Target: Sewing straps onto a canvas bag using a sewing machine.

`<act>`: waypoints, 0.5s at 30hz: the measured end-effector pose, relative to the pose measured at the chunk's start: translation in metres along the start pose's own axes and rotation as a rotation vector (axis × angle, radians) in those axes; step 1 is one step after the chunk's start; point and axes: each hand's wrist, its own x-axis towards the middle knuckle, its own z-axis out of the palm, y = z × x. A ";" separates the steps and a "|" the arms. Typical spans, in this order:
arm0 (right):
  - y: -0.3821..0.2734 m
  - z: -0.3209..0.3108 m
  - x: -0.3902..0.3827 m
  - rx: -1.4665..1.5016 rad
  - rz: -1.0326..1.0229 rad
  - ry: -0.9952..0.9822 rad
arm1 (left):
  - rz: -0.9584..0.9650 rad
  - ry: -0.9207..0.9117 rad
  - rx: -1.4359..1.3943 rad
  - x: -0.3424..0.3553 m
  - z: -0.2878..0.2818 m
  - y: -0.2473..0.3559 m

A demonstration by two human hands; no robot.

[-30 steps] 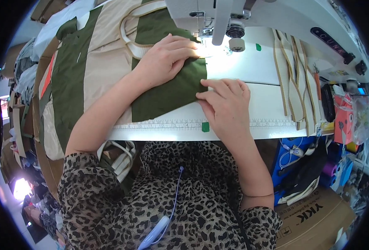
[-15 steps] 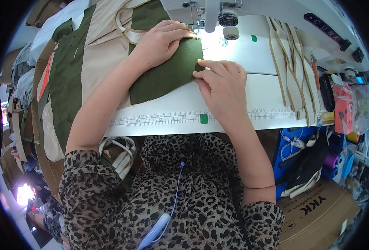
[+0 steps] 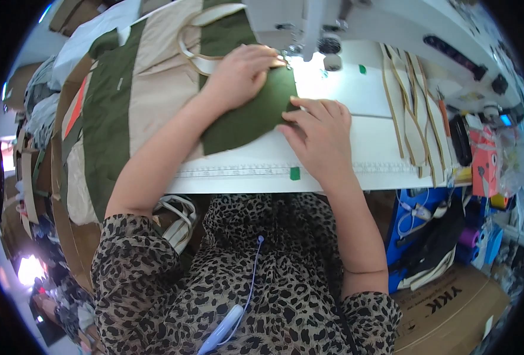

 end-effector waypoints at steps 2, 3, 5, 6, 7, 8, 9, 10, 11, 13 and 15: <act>0.001 -0.004 -0.001 0.223 0.022 0.011 | -0.047 0.048 -0.023 -0.013 -0.001 0.015; 0.006 -0.005 -0.003 0.308 0.059 0.108 | -0.076 0.018 -0.036 -0.020 -0.006 0.027; 0.005 -0.007 -0.003 0.441 0.126 0.171 | -0.065 -0.031 -0.068 -0.046 -0.019 0.063; -0.005 -0.004 0.001 0.501 0.150 0.131 | 0.013 0.025 -0.086 -0.066 -0.028 0.077; -0.023 -0.009 0.005 0.499 0.165 -0.030 | 0.034 -0.011 -0.176 -0.086 -0.035 0.096; -0.038 -0.013 0.010 0.487 0.108 -0.134 | 0.124 0.015 -0.261 -0.096 -0.045 0.114; -0.053 -0.010 0.014 0.472 0.055 -0.221 | 0.232 0.155 -0.301 -0.105 -0.055 0.124; -0.064 -0.001 0.015 0.444 -0.031 -0.230 | 0.291 0.247 -0.310 -0.113 -0.064 0.129; -0.076 0.010 0.019 0.434 -0.061 -0.274 | 0.247 0.295 -0.255 -0.121 -0.075 0.117; -0.088 0.038 0.020 0.412 -0.070 -0.315 | 0.092 0.364 -0.025 -0.151 -0.104 0.077; -0.094 0.041 0.014 0.231 -0.133 -0.357 | -0.421 0.434 0.175 -0.180 -0.139 0.034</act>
